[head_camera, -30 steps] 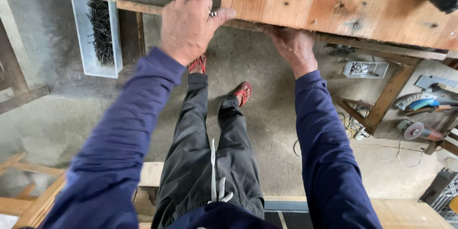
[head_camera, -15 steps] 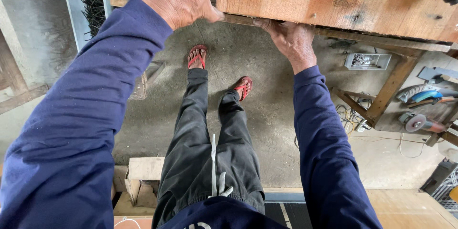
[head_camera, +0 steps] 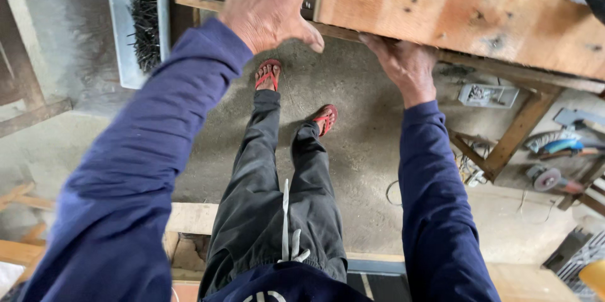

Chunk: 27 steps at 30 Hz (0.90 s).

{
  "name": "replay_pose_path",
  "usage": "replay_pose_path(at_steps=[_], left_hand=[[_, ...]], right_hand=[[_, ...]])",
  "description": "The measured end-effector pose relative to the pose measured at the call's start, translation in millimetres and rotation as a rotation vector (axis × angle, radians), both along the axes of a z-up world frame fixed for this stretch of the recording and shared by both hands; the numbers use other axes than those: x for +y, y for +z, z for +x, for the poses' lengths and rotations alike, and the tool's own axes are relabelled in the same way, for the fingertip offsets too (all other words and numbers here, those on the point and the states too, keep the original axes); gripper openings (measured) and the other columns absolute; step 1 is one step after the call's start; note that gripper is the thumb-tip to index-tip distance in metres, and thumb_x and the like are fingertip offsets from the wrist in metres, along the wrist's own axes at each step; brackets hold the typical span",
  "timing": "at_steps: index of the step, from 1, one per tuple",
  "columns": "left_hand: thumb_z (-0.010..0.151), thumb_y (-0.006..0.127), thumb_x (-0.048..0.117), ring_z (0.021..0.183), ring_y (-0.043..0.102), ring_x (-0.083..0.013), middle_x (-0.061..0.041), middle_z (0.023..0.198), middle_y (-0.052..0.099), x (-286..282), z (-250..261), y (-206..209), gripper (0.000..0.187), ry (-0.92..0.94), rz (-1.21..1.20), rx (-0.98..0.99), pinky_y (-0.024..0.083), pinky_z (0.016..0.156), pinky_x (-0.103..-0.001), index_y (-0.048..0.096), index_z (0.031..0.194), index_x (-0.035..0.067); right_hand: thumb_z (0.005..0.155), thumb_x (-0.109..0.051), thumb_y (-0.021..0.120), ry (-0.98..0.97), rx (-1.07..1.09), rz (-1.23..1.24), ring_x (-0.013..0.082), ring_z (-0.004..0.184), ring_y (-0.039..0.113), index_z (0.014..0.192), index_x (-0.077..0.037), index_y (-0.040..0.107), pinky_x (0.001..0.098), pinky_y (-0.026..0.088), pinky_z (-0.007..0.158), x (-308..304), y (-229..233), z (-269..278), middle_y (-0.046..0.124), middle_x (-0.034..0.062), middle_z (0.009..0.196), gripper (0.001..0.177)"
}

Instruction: The person hammers nails into a wooden plank using a hammer. They then move several small wooden blocks on the workbench and continue hammering nails into a different piece of wood.

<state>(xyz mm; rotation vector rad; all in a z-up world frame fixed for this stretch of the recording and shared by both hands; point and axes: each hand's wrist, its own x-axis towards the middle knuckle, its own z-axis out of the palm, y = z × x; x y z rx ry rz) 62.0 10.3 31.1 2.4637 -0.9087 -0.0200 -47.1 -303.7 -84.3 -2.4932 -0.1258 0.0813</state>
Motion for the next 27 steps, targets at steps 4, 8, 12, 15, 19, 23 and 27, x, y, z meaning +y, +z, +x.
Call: replay_pose_path(at_steps=[4, 8, 12, 15, 19, 23, 27], left_hand=[[0.08, 0.093, 0.045, 0.088, 0.073, -0.0252, -0.016, 0.108, 0.075, 6.8, -37.1, -0.6, 0.082, 0.252, -0.401, 0.461, 0.06, 0.08, -0.038, 0.057, 0.139, 0.0], [0.098, 0.077, 0.034, 0.086, 0.077, -0.0123, -0.01, 0.11, 0.081, -20.4, -79.0, -1.5, 0.052, 0.454, -0.877, 0.62, 0.065, 0.078, -0.028, 0.065, 0.138, 0.003], [0.094, 0.074, 0.03, 0.068, 0.066, -0.0131, -0.01, 0.097, 0.081, -39.9, -94.8, -7.2, 0.048, 0.615, -0.768, 0.712, 0.057, 0.066, -0.027, 0.069, 0.135, 0.005], [0.1, 0.073, 0.031, 0.081, 0.07, -0.0107, -0.01, 0.109, 0.078, -34.5, -95.6, -19.1, 0.045, 0.523, -0.728, 0.572, 0.059, 0.075, -0.026, 0.069, 0.137, 0.007], [0.108, 0.073, 0.031, 0.092, 0.067, -0.0145, -0.005, 0.106, 0.074, -11.8, -90.8, -29.5, 0.039, 0.481, -0.993, 0.489, 0.057, 0.08, -0.031, 0.064, 0.13, 0.001], [0.095, 0.074, 0.023, 0.05, 0.047, -0.0061, 0.003, 0.069, 0.054, 15.6, -82.5, -25.9, 0.026, 1.085, -1.494, 1.382, 0.035, 0.04, -0.023, 0.056, 0.104, 0.008], [0.099, 0.074, 0.026, 0.052, 0.047, -0.004, 0.004, 0.071, 0.057, 20.8, -76.4, -19.1, 0.027, 0.861, -1.179, 1.198, 0.035, 0.042, -0.022, 0.066, 0.111, 0.003]], right_hand=[[0.104, -0.054, 0.078, 0.181, -0.365, -0.448, 0.0251, 0.097, 0.073, 0.138, -0.017, 0.068, 0.0366, 0.059, 0.08, -5.7, -1.4, 1.2, 0.075, 0.0165, 0.123, 0.052], [0.097, -0.043, 0.086, 0.072, -0.151, -0.15, 0.0341, 0.113, 0.071, 0.141, -0.005, 0.063, 0.0438, 0.056, 0.096, -1.1, 10.3, -3.3, 0.073, 0.0183, 0.133, 0.062], [0.096, -0.036, 0.087, -0.147, 0.191, 0.431, 0.0278, 0.118, 0.07, 0.137, -0.002, 0.062, 0.0366, 0.057, 0.103, 9.7, 31.6, 0.7, 0.072, 0.0167, 0.13, 0.058], [0.093, -0.033, 0.087, -0.179, 0.209, 0.33, 0.0243, 0.113, 0.072, 0.131, -0.002, 0.067, 0.0356, 0.058, 0.099, 14.9, 40.4, 0.2, 0.074, 0.0141, 0.123, 0.053], [0.096, -0.033, 0.088, 0.01, -0.006, -0.068, 0.0257, 0.109, 0.074, 0.125, -0.006, 0.075, 0.0376, 0.059, 0.092, 16.4, 38.9, -0.5, 0.077, 0.0125, 0.122, 0.042], [0.096, -0.039, 0.085, -0.121, 0.004, 0.095, 0.0266, 0.105, 0.075, 0.123, -0.005, 0.075, 0.0408, 0.061, 0.092, 13.0, 36.9, -5.2, 0.077, 0.0118, 0.116, 0.044], [0.098, -0.04, 0.084, -0.056, 0.008, -0.07, 0.0279, 0.104, 0.073, 0.123, -0.005, 0.073, 0.0426, 0.06, 0.092, 12.8, 31.6, -3.6, 0.076, 0.011, 0.113, 0.045]])
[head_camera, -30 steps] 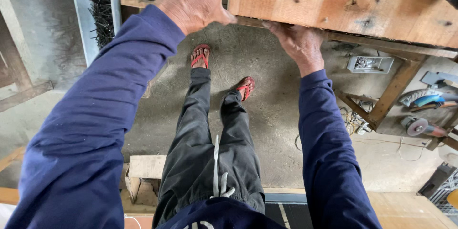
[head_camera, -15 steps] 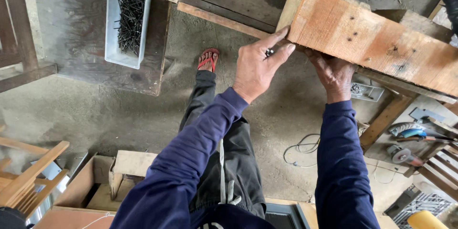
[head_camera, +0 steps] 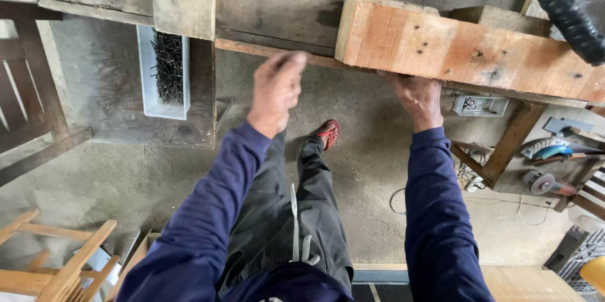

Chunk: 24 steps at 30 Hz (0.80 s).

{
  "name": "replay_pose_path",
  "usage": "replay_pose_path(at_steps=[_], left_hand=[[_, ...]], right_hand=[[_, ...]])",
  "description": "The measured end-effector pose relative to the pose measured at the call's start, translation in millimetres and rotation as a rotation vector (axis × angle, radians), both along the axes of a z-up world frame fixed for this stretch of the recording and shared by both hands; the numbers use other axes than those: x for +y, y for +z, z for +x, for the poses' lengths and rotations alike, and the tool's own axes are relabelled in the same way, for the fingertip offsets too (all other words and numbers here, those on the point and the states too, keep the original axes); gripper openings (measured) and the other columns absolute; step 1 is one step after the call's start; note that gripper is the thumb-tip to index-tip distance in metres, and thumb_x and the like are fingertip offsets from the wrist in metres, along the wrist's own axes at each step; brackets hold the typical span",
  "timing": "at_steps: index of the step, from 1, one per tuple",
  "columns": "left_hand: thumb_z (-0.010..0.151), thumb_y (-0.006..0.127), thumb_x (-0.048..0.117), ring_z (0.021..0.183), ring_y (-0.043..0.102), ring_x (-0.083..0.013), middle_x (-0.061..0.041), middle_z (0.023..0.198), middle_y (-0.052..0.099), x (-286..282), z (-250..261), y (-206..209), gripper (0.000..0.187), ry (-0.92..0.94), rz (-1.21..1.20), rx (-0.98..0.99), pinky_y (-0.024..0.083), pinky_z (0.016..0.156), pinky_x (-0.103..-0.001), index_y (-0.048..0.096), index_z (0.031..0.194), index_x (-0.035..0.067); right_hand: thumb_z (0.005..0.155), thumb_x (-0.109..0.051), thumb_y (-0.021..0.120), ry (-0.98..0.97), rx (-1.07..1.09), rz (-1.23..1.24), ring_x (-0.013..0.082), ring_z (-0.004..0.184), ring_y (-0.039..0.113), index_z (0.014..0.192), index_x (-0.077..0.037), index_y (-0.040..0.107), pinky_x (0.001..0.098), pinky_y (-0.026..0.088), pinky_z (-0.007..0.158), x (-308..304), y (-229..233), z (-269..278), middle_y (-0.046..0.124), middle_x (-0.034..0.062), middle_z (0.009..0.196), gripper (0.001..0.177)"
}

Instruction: The person hammers nails into a wooden plank using a hammer. They then move several small wooden blocks on the workbench and continue hammering nails into a different piece of wood.

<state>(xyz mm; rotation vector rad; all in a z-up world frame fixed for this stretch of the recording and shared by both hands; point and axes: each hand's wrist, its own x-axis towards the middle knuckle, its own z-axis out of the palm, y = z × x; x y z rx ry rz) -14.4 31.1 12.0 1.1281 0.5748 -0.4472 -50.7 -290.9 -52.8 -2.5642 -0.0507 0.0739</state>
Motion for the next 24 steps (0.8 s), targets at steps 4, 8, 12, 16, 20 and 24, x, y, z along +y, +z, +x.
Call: replay_pose_path(at_steps=[4, 8, 12, 16, 20, 24], left_hand=[[0.1, 0.071, 0.033, 0.058, 0.06, -0.0026, -0.001, 0.081, 0.073, -33.7, 2.4, 7.2, 0.036, -0.242, 0.361, -0.37, 0.047, 0.052, -0.023, 0.077, 0.121, 0.005], [0.107, 0.07, 0.033, 0.08, 0.076, -0.0111, -0.016, 0.098, 0.076, -55.8, -9.2, 23.5, 0.04, -0.165, 0.522, -0.588, 0.058, 0.071, -0.03, 0.068, 0.13, 0.001], [0.102, 0.07, 0.024, 0.063, 0.067, -0.025, -0.02, 0.084, 0.07, -63.9, -10.5, 32.6, 0.033, -0.211, 0.673, -0.531, 0.052, 0.062, -0.035, 0.072, 0.127, 0.002], [0.101, 0.071, 0.018, 0.066, 0.068, -0.0285, -0.019, 0.088, 0.071, -68.2, -9.7, 34.4, 0.03, -0.201, 0.736, -0.592, 0.052, 0.062, -0.038, 0.071, 0.126, 0.001], [0.101, 0.071, 0.016, 0.067, 0.07, -0.0254, -0.018, 0.09, 0.071, -70.1, -9.1, 34.6, 0.028, -0.169, 0.701, -0.603, 0.053, 0.062, -0.036, 0.07, 0.126, 0.001], [0.102, 0.07, 0.014, 0.071, 0.073, -0.0233, -0.019, 0.094, 0.074, -72.1, -14.5, 31.8, 0.028, -0.154, 0.65, -0.556, 0.054, 0.065, -0.034, 0.07, 0.126, 0.0]], right_hand=[[0.101, -0.036, 0.08, 0.009, 0.033, 0.059, 0.0284, 0.11, 0.073, 0.13, -0.008, 0.072, 0.0433, 0.059, 0.094, -3.0, 0.6, -1.7, 0.075, 0.0113, 0.122, 0.041], [0.101, -0.037, 0.08, -0.028, 0.027, 0.199, 0.0285, 0.112, 0.071, 0.133, -0.009, 0.07, 0.044, 0.058, 0.097, -4.6, -1.0, -6.5, 0.074, 0.0111, 0.126, 0.044], [0.101, -0.037, 0.08, -0.025, 0.032, 0.157, 0.0285, 0.111, 0.072, 0.133, -0.009, 0.07, 0.0441, 0.058, 0.096, -6.7, -4.2, -10.3, 0.074, 0.0113, 0.124, 0.044], [0.101, -0.037, 0.079, -0.02, 0.034, 0.151, 0.0286, 0.11, 0.072, 0.132, -0.009, 0.07, 0.0442, 0.058, 0.096, -9.8, -6.5, -14.1, 0.074, 0.0115, 0.123, 0.043], [0.101, -0.037, 0.079, -0.005, 0.021, 0.132, 0.0287, 0.109, 0.072, 0.132, -0.009, 0.071, 0.0443, 0.058, 0.095, -13.8, -7.1, -10.9, 0.075, 0.0117, 0.122, 0.043], [0.101, -0.038, 0.078, 0.017, 0.027, 0.117, 0.0288, 0.108, 0.073, 0.131, -0.009, 0.071, 0.0444, 0.058, 0.094, -17.8, -7.5, -12.8, 0.075, 0.0119, 0.121, 0.042]])
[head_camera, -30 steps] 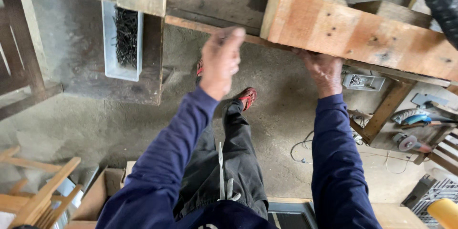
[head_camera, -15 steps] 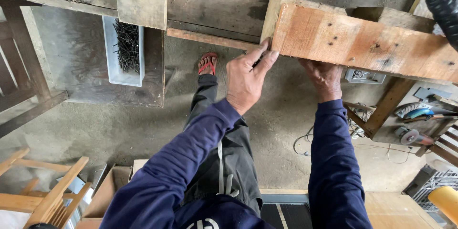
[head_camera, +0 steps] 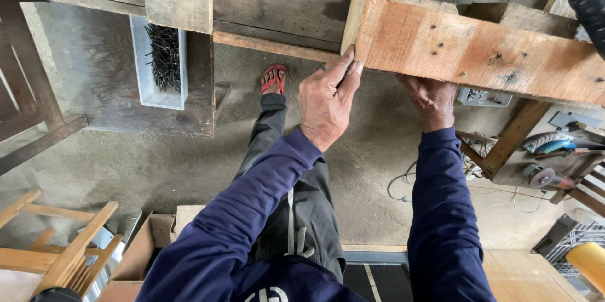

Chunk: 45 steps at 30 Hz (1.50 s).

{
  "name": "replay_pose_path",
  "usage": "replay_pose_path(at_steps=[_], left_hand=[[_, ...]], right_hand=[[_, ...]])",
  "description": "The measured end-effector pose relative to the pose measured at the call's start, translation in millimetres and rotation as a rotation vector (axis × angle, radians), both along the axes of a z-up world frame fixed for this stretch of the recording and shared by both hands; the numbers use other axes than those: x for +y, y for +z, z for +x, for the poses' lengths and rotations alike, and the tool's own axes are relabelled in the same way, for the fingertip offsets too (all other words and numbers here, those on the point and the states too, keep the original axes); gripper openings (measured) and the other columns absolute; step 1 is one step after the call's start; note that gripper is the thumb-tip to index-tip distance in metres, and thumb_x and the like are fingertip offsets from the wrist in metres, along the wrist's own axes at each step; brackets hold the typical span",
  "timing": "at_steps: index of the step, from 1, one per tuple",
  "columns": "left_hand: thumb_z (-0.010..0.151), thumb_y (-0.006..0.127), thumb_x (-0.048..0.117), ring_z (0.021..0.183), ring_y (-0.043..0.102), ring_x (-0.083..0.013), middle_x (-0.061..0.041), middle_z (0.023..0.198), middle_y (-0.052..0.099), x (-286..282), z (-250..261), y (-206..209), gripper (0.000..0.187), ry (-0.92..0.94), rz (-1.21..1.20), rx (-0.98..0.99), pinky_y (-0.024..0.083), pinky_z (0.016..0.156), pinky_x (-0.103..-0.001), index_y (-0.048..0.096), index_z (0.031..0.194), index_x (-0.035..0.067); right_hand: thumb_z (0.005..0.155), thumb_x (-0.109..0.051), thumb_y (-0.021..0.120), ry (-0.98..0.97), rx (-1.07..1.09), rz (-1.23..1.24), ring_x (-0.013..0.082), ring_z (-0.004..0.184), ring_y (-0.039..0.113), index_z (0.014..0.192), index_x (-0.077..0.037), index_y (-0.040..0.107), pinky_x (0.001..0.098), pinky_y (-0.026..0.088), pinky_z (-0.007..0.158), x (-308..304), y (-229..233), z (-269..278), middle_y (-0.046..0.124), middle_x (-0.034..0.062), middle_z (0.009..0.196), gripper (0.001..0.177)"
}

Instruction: The person hammers nails into a wooden plank using a hammer. They then move several small wooden blocks on the workbench and continue hammering nails into a different piece of wood.

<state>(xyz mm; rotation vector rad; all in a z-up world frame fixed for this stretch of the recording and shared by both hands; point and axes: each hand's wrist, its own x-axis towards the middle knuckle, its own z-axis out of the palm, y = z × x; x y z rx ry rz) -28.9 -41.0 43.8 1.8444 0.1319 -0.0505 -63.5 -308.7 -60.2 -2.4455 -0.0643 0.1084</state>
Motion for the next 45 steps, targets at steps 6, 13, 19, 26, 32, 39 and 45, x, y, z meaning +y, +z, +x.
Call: replay_pose_path(at_steps=[6, 13, 19, 26, 32, 39, 45], left_hand=[[0.103, 0.071, 0.013, 0.093, 0.076, -0.0134, -0.017, 0.11, 0.078, -2.6, 1.3, -4.2, 0.03, 0.041, -0.181, 0.04, 0.06, 0.079, -0.026, 0.068, 0.129, -0.003], [0.098, 0.074, 0.021, 0.069, 0.057, -0.0041, -0.002, 0.082, 0.066, 5.8, 11.0, -1.2, 0.039, 0.027, -0.277, 0.297, 0.049, 0.061, -0.021, 0.071, 0.129, -0.002], [0.097, 0.076, 0.021, 0.059, 0.045, -0.0038, 0.003, 0.082, 0.058, 20.1, 6.7, -22.5, 0.034, 0.084, -0.627, 0.47, 0.036, 0.048, -0.022, 0.063, 0.12, 0.0], [0.095, 0.057, 0.007, 0.067, 0.058, -0.0135, -0.005, 0.084, 0.065, 49.2, -41.9, -44.0, 0.021, 0.342, -1.16, 0.781, 0.046, 0.056, -0.028, 0.064, 0.115, 0.005], [0.108, 0.052, 0.008, 0.09, 0.07, -0.0218, -0.015, 0.11, 0.073, 43.1, -77.1, -49.6, 0.022, 0.26, -1.403, 0.732, 0.058, 0.076, -0.033, 0.066, 0.125, 0.004], [0.107, 0.06, 0.009, 0.115, 0.072, -0.0298, -0.017, 0.124, 0.072, 37.8, -70.7, -20.4, 0.013, 0.019, -1.51, 0.661, 0.061, 0.1, -0.042, 0.065, 0.117, 0.005], [0.104, 0.065, 0.01, 0.107, 0.073, -0.0297, -0.016, 0.118, 0.073, 30.5, -55.6, 0.4, 0.008, -0.137, -1.481, 0.729, 0.062, 0.094, -0.044, 0.067, 0.11, 0.005]], right_hand=[[0.101, -0.038, 0.078, 0.022, 0.001, 0.019, 0.0289, 0.106, 0.073, 0.13, -0.008, 0.072, 0.0445, 0.059, 0.093, -1.1, -1.2, 4.6, 0.075, 0.0122, 0.119, 0.042], [0.101, -0.038, 0.077, 0.031, -0.019, 0.003, 0.029, 0.104, 0.073, 0.129, -0.008, 0.072, 0.0447, 0.059, 0.092, 5.7, 6.9, 10.4, 0.076, 0.0125, 0.117, 0.041], [0.101, -0.041, 0.079, 0.027, 0.0, -0.045, 0.0301, 0.096, 0.074, 0.125, -0.006, 0.074, 0.0442, 0.06, 0.085, 17.6, 17.1, 17.3, 0.077, 0.014, 0.11, 0.043], [0.101, -0.048, 0.079, -0.038, 0.011, 0.02, 0.03, 0.096, 0.076, 0.118, -0.005, 0.074, 0.0445, 0.06, 0.082, 30.1, 38.2, 17.7, 0.078, 0.0139, 0.106, 0.047], [0.097, -0.057, 0.077, -0.068, 0.092, -0.256, 0.0483, 0.12, 0.058, 0.14, 0.008, 0.05, 0.0563, 0.045, 0.102, 25.7, 32.3, 1.3, 0.062, 0.0307, 0.131, 0.082], [0.106, -0.025, 0.071, -0.053, -0.23, -0.185, 0.0455, 0.136, 0.052, 0.144, 0.011, 0.05, 0.0501, 0.043, 0.114, 59.3, 82.4, -51.5, 0.054, 0.0327, 0.145, 0.056], [0.103, 0.002, 0.069, -0.336, -0.114, 0.403, 0.018, 0.102, 0.071, 0.115, 0.001, 0.071, 0.0265, 0.056, 0.088, 132.8, 164.6, -93.3, 0.073, 0.0105, 0.115, 0.013]])
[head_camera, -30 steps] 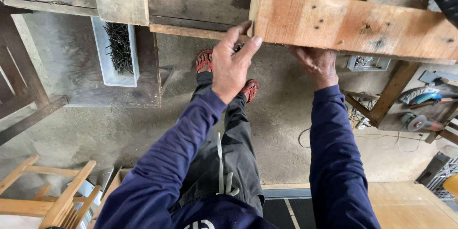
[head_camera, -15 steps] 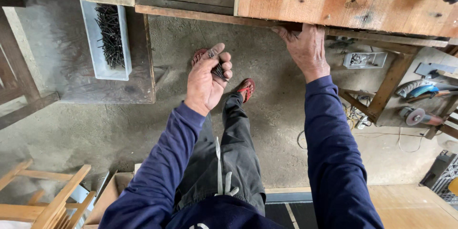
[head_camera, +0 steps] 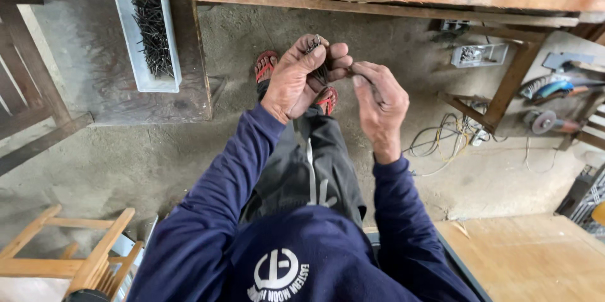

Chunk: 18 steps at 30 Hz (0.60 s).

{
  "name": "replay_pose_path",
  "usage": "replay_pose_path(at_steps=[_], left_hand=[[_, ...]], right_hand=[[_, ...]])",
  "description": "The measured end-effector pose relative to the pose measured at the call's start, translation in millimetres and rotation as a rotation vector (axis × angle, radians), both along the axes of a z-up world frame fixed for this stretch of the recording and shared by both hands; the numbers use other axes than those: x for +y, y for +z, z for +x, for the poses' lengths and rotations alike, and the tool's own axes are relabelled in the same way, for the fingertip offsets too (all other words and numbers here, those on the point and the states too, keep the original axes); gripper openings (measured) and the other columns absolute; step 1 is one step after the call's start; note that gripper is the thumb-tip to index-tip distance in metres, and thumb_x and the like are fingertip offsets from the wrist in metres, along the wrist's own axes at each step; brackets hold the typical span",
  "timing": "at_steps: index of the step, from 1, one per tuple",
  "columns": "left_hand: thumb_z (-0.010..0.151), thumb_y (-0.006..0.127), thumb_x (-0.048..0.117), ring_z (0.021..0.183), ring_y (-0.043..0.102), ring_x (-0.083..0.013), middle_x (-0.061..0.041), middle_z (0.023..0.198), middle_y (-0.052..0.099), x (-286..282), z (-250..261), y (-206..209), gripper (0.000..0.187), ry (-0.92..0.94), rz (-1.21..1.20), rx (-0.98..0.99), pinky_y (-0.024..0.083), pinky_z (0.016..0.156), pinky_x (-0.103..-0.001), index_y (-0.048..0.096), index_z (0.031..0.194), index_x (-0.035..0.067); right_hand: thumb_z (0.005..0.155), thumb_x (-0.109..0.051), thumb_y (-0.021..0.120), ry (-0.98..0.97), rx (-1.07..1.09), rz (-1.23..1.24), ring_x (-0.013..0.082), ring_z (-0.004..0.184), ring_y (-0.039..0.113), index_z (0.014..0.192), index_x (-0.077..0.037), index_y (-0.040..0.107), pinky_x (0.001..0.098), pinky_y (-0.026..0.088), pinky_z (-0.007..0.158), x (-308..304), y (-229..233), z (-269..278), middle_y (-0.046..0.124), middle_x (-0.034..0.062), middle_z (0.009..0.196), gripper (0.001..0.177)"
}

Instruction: The person hammers nails into a wooden plank using a hammer. They then move several small wooden blocks on the workbench and continue hammering nails into a different piece of wood.

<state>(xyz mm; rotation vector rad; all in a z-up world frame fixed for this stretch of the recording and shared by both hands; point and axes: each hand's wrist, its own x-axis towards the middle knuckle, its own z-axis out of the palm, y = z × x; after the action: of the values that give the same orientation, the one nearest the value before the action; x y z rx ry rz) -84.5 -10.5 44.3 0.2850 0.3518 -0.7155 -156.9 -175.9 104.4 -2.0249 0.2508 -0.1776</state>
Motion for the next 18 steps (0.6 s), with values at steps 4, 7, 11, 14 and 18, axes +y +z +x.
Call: replay_pose_path(at_steps=[4, 7, 11, 14, 18], left_hand=[[0.102, 0.07, 0.007, 0.107, 0.072, -0.0264, -0.014, 0.117, 0.073, 3.0, 4.7, 20.5, 0.004, -0.047, 0.056, -0.034, 0.062, 0.098, -0.044, 0.066, 0.102, 0.006], [0.098, 0.072, 0.008, 0.105, 0.071, -0.0235, -0.01, 0.115, 0.073, 1.8, 19.4, 36.1, 0.008, -0.067, 0.079, -0.007, 0.061, 0.094, -0.043, 0.065, 0.095, 0.008], [0.097, 0.074, 0.008, 0.1, 0.067, -0.0195, -0.005, 0.112, 0.072, -15.3, 37.0, 43.9, 0.01, -0.027, 0.083, 0.023, 0.059, 0.088, -0.038, 0.065, 0.093, 0.009], [0.097, 0.073, 0.01, 0.094, 0.065, -0.0198, -0.005, 0.096, 0.066, -33.1, 53.2, 38.5, 0.008, 0.02, 0.069, -0.017, 0.057, 0.08, -0.037, 0.066, 0.096, 0.011], [0.098, 0.075, 0.009, 0.079, 0.058, -0.0139, 0.0, 0.087, 0.062, -55.5, 78.9, 29.3, 0.011, 0.017, 0.103, -0.044, 0.049, 0.07, -0.03, 0.065, 0.097, 0.012]], right_hand=[[0.103, 0.002, 0.068, -0.116, -0.014, 0.106, 0.0124, 0.091, 0.065, 0.113, 0.001, 0.071, 0.023, 0.052, 0.08, 19.6, 23.1, 2.8, 0.07, 0.0077, 0.107, 0.01], [0.101, 0.002, 0.069, -0.114, -0.102, -0.02, 0.0132, 0.091, 0.065, 0.111, 0.0, 0.072, 0.0228, 0.052, 0.08, 2.6, 29.7, 17.4, 0.071, 0.008, 0.108, 0.01], [0.105, -0.002, 0.071, -0.013, -0.267, -0.396, 0.0194, 0.102, 0.069, 0.108, -0.004, 0.071, 0.03, 0.057, 0.089, -81.9, 32.2, 59.4, 0.072, 0.0101, 0.11, 0.004], [0.115, -0.014, 0.068, 0.009, -0.144, -0.515, 0.021, 0.105, 0.068, 0.11, -0.008, 0.072, 0.0349, 0.059, 0.086, -180.7, 22.6, 121.6, 0.072, 0.0118, 0.115, 0.008], [0.099, -0.019, 0.073, 0.259, 0.003, -0.909, 0.0368, 0.123, 0.06, 0.128, -0.003, 0.071, 0.0512, 0.05, 0.1, -267.3, -1.4, 186.3, 0.069, 0.0184, 0.127, 0.033]])
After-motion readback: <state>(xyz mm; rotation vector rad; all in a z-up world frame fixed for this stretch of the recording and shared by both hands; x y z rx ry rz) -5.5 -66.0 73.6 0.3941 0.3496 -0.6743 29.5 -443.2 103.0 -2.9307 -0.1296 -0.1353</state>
